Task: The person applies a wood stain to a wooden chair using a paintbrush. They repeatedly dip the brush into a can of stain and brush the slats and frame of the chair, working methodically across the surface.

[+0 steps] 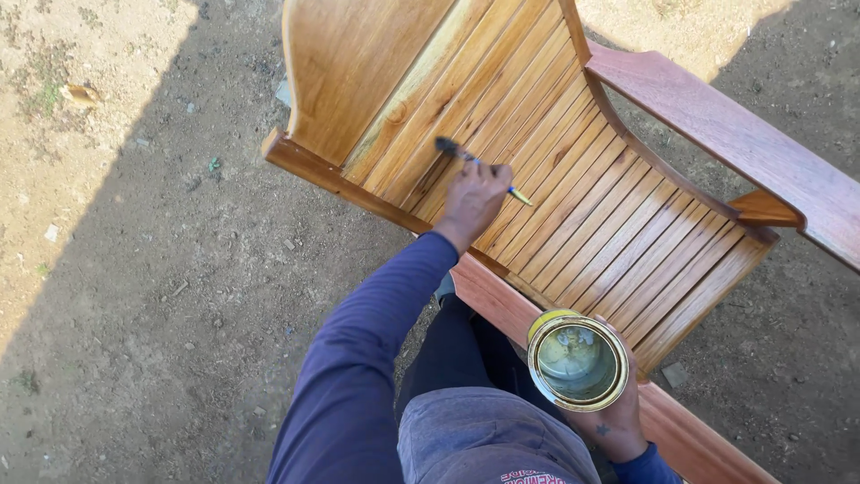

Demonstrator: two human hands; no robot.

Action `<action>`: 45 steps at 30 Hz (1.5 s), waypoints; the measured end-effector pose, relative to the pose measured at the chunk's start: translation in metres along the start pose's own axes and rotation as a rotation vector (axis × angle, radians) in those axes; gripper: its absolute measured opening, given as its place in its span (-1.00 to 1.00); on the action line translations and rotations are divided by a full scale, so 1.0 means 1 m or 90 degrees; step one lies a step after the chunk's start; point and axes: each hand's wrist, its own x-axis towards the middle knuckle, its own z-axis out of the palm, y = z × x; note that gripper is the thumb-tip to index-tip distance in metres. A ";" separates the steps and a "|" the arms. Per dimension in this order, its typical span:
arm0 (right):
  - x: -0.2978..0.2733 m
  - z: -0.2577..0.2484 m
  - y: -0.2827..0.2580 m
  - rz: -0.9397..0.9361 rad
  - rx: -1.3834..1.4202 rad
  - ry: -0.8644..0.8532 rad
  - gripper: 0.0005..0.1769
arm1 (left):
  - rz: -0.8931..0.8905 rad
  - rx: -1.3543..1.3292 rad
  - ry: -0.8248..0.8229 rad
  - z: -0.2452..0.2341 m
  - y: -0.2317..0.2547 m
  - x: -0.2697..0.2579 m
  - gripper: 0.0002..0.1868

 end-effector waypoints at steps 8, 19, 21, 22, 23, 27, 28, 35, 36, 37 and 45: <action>0.009 -0.018 0.006 0.013 -0.054 -0.006 -0.38 | 0.009 -0.006 0.070 -0.014 -0.018 -0.029 -0.89; 0.022 -0.048 0.019 -0.327 -0.554 -0.265 -0.07 | -0.093 -0.039 -0.003 -0.089 -0.014 -0.138 -0.88; 0.008 -0.010 0.012 -0.142 -0.294 -0.125 -0.23 | -0.104 -0.036 -0.035 -0.076 -0.011 -0.131 -0.88; 0.002 0.011 0.008 0.044 -0.031 0.007 -0.36 | -0.114 -0.030 -0.065 -0.069 -0.011 -0.126 -0.89; 0.006 -0.003 0.009 0.043 -0.031 0.008 -0.36 | -0.114 -0.031 -0.065 -0.067 -0.011 -0.123 -0.89; 0.012 -0.034 0.009 -0.032 -0.133 -0.097 -0.35 | -0.105 -0.017 -0.066 -0.045 -0.010 -0.102 -0.91; 0.011 -0.036 0.010 -0.023 -0.113 -0.089 -0.35 | -0.095 -0.011 -0.080 -0.037 -0.011 -0.097 -0.93; 0.002 -0.021 0.015 0.025 -0.086 -0.011 -0.36 | -0.015 -0.030 0.005 -0.043 -0.002 -0.068 -0.90; 0.006 -0.037 0.018 -0.149 -0.328 -0.131 -0.22 | -0.024 -0.030 0.008 -0.047 -0.005 -0.072 -0.91; 0.010 -0.054 0.021 -0.322 -0.567 -0.259 0.01 | -0.032 -0.028 0.011 -0.052 -0.008 -0.075 -0.91; 0.013 -0.034 0.020 -0.084 -0.255 -0.137 -0.31 | -0.073 -0.019 -0.066 -0.068 -0.022 -0.155 -0.86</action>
